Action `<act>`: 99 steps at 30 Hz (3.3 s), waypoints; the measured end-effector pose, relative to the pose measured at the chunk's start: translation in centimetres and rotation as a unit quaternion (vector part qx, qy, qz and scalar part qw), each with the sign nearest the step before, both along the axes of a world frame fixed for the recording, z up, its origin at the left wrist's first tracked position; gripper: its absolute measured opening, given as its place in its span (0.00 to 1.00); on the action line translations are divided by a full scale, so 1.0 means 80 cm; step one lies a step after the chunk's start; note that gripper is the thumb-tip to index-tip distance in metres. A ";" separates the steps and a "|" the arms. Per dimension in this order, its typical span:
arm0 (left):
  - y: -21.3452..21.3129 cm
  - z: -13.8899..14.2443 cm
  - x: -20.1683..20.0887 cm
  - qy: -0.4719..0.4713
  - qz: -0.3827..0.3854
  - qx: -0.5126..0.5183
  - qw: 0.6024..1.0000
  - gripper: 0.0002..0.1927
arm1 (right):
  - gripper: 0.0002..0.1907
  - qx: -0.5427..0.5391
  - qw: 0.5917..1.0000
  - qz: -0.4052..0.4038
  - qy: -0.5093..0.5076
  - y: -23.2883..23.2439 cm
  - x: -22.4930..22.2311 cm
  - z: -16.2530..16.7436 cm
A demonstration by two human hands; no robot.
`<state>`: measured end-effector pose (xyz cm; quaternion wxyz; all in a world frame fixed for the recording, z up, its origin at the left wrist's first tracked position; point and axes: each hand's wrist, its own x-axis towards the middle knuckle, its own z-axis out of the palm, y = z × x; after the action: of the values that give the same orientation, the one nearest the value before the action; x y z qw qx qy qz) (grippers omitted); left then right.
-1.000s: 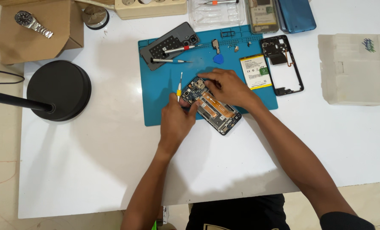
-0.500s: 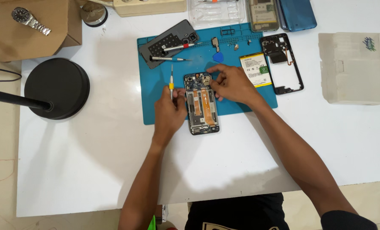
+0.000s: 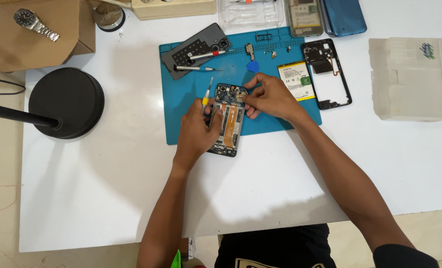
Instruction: The person uses a yellow-handled screwdriver to unscrew and remove components from a disassembled smartphone motherboard on a blue mat. They carefully lift and set aside small parts, then continue unscrewing and detaching additional components from the board.
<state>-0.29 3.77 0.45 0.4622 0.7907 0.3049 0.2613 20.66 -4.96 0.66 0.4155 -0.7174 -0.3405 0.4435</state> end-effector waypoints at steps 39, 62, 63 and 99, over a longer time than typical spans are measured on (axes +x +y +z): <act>-0.057 -0.018 0.035 0.201 0.066 0.180 0.961 0.16 | 0.18 0.027 0.994 0.091 -0.053 -0.005 0.002 0.000; -0.064 -0.053 0.044 0.154 0.101 0.307 0.934 0.14 | 0.18 0.027 0.996 0.073 -0.037 -0.007 -0.006 0.001; -0.063 -0.050 0.045 0.149 0.099 0.309 0.934 0.14 | 0.18 0.033 0.996 0.070 -0.034 -0.006 -0.005 0.003; -0.066 -0.051 0.042 0.191 0.084 0.297 0.932 0.16 | 0.21 0.000 0.995 0.072 -0.072 -0.003 -0.005 -0.003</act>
<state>3.09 -1.51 -3.62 0.1158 0.8984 0.3609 0.2219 20.24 -5.20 0.44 0.3569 -0.7212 -0.4202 0.4195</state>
